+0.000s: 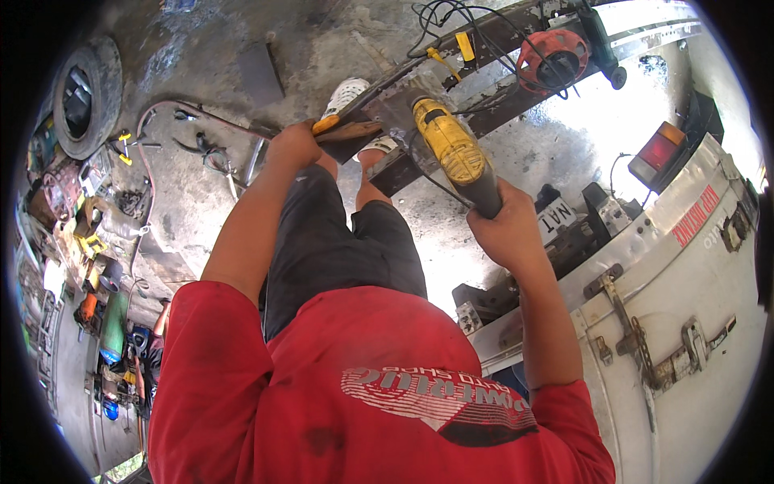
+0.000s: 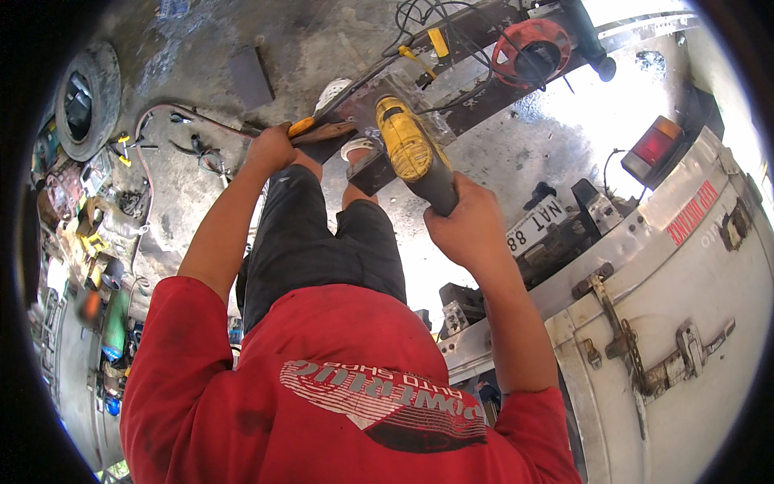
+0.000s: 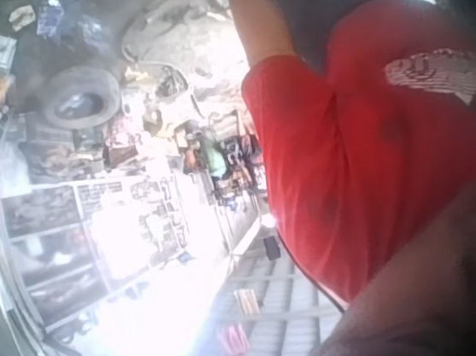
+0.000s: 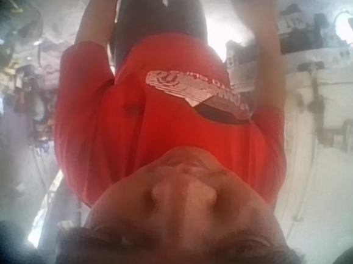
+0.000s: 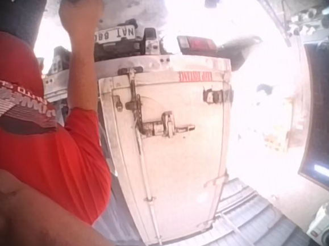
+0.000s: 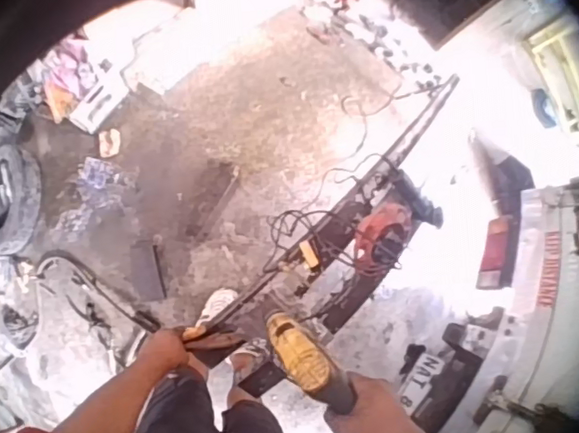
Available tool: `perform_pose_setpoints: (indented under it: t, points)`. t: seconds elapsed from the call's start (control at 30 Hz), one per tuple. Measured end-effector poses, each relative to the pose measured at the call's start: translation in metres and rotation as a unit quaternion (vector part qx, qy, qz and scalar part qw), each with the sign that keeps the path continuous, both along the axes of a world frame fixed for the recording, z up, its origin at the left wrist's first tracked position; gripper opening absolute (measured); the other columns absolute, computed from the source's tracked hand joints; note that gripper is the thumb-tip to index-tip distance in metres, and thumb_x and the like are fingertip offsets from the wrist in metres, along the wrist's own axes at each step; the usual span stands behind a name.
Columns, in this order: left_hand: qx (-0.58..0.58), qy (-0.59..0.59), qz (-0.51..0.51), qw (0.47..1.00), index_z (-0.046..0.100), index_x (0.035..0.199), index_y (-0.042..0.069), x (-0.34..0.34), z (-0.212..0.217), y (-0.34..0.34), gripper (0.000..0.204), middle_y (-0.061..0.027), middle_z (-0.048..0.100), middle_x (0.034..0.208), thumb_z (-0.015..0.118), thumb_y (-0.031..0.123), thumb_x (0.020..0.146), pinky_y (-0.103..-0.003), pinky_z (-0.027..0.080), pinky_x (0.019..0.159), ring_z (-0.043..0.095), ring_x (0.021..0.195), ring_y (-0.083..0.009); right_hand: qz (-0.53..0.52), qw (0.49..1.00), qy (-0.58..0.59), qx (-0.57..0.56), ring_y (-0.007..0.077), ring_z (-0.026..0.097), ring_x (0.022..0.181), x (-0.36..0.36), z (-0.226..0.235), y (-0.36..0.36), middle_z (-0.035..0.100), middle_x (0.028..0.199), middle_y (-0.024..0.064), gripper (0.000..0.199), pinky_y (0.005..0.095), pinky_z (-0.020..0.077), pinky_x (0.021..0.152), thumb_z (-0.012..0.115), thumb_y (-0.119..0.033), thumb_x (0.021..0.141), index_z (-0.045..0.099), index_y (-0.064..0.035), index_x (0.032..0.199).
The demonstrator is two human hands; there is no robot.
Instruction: The person uses a yellow power drill to create holes in a rectangular metal plate clamped to a workbench. They secure the plate with a clamp, drill multiple holes, and use a hammer to tap the drill bit for alignment. The person also uses a screwdriver to adjust the drill chuck.
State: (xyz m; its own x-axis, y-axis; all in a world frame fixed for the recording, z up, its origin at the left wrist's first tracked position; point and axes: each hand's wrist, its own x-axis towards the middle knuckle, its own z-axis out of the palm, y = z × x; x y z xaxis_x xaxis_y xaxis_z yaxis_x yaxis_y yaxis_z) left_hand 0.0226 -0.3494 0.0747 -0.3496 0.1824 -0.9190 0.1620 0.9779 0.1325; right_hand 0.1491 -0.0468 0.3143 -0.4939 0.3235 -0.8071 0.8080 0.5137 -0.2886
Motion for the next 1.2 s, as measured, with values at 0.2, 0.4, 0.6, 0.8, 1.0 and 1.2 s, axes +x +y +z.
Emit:
perform_pose_setpoints:
  t: [0.2, 0.4, 0.6, 0.8, 1.0, 1.2]
  points:
    - [-0.009, 0.0, 0.005, 1.0, 0.059, 0.151, 0.016, 0.003, -0.008, -0.003, 0.067, -0.0214, 0.071, 0.136, 0.067, 0.018, 0.085, -0.049, 0.054, 0.107, 0.068, 0.126, -0.0383, 0.002, 1.0, 0.002, 0.003, 0.0473, 0.073, 0.093, -0.001, 0.001, -0.004, 0.074, 0.093, 0.0285, 0.036, 0.0493, 0.0574, 0.084, 0.072, -0.015, 0.08, 0.071, 0.0025, 0.112]
    - [0.001, 0.011, 0.001, 1.0, 0.06, 0.151, 0.016, 0.005, -0.011, -0.007, 0.068, -0.021, 0.072, 0.134, 0.067, 0.017, 0.083, -0.049, 0.055, 0.107, 0.068, 0.125, -0.039, 0.025, 1.0, 0.001, 0.004, 0.0479, 0.072, 0.094, -0.001, -0.001, -0.002, 0.074, 0.093, 0.0287, 0.036, 0.0501, 0.057, 0.085, 0.072, -0.017, 0.08, 0.071, 0.0029, 0.111]
    - [-0.001, 0.012, 0.007, 1.0, 0.065, 0.141, 0.015, 0.004, -0.001, -0.001, 0.053, -0.0192, 0.072, 0.133, 0.061, 0.013, 0.088, -0.049, 0.055, 0.106, 0.068, 0.126, -0.0372, -0.008, 1.0, -0.029, -0.007, 0.0469, 0.073, 0.095, -0.009, 0.004, -0.006, 0.075, 0.094, 0.0276, 0.035, 0.0501, 0.057, 0.086, 0.072, -0.017, 0.08, 0.072, 0.001, 0.11]
    - [-0.006, 0.008, 0.01, 1.0, 0.065, 0.142, 0.016, 0.002, 0.003, 0.001, 0.053, -0.0188, 0.072, 0.134, 0.06, 0.012, 0.089, -0.048, 0.055, 0.106, 0.068, 0.126, -0.0367, 0.009, 1.0, -0.003, 0.001, 0.0465, 0.073, 0.095, -0.005, 0.002, -0.007, 0.075, 0.094, 0.0277, 0.036, 0.0497, 0.0571, 0.087, 0.073, -0.017, 0.08, 0.072, 0.0009, 0.112]
    - [0.008, 0.018, 0.013, 1.0, 0.064, 0.143, 0.017, 0.006, -0.003, -0.002, 0.053, -0.0184, 0.072, 0.133, 0.059, 0.012, 0.09, -0.048, 0.055, 0.106, 0.068, 0.126, -0.0363, -0.006, 1.0, -0.024, -0.002, 0.0472, 0.073, 0.095, -0.008, 0.003, -0.01, 0.074, 0.094, 0.0287, 0.036, 0.0503, 0.0574, 0.087, 0.073, -0.017, 0.08, 0.072, 0.0011, 0.111]
    - [-0.006, 0.013, 0.012, 1.0, 0.064, 0.145, 0.019, 0.006, -0.004, -0.002, 0.054, -0.0165, 0.072, 0.135, 0.058, 0.013, 0.092, -0.049, 0.055, 0.107, 0.067, 0.128, -0.0356, 0.02, 0.999, -0.031, 0.001, 0.0477, 0.073, 0.096, -0.01, 0.003, -0.01, 0.075, 0.094, 0.0287, 0.037, 0.051, 0.0572, 0.087, 0.073, -0.018, 0.08, 0.072, 0.001, 0.111]
